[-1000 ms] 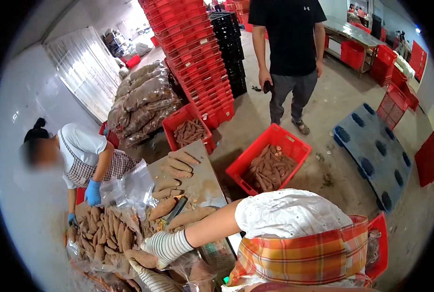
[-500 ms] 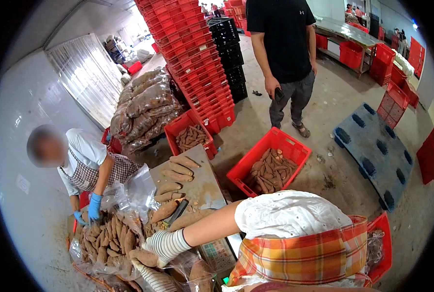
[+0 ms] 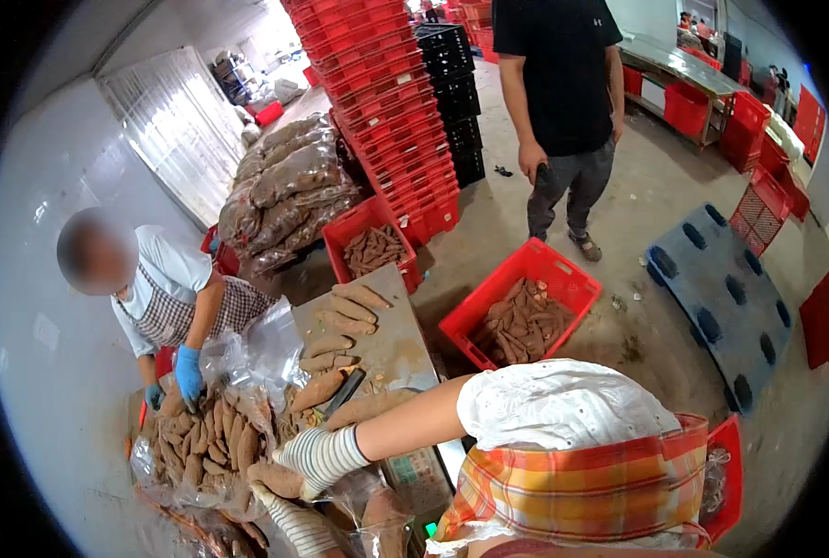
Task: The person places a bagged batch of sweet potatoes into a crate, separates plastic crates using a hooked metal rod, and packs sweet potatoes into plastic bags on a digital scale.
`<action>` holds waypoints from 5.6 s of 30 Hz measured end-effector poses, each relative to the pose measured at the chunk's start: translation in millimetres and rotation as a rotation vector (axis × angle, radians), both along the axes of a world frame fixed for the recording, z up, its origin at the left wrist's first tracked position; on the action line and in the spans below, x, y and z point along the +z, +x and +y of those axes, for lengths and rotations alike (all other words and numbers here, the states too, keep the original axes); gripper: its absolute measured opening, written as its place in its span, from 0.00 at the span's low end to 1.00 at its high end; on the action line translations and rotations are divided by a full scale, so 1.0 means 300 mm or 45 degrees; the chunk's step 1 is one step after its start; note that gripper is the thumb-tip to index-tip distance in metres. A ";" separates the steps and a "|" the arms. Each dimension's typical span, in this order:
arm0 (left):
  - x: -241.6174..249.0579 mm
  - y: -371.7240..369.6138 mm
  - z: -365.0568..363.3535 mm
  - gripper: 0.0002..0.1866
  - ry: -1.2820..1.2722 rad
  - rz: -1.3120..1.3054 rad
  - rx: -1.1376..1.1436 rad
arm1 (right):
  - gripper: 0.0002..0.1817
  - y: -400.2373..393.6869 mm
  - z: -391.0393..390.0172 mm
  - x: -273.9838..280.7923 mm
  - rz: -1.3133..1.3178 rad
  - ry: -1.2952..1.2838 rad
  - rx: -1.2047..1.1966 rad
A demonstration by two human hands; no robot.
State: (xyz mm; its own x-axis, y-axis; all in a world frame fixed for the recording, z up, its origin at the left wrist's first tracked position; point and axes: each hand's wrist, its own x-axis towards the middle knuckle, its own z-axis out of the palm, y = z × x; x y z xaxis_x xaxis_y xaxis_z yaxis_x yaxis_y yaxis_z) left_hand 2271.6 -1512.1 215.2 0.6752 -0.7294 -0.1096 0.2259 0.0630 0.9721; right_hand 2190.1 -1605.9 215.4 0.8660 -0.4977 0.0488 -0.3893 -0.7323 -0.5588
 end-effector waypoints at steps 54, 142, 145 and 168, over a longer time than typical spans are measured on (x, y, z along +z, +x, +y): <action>0.033 0.250 0.023 0.08 0.023 1.109 0.479 | 0.44 0.044 -0.190 -0.085 -0.507 0.615 0.291; -0.037 0.271 -0.041 0.25 -0.192 0.441 0.242 | 0.30 0.321 -0.210 -0.136 -0.177 2.293 0.081; -0.075 0.293 -0.040 0.18 -0.059 0.433 0.278 | 0.27 0.319 -0.161 -0.104 -0.295 2.015 0.069; -0.050 0.367 0.023 0.13 -0.116 0.827 0.543 | 0.21 0.379 -0.139 -0.112 -0.146 2.292 -0.118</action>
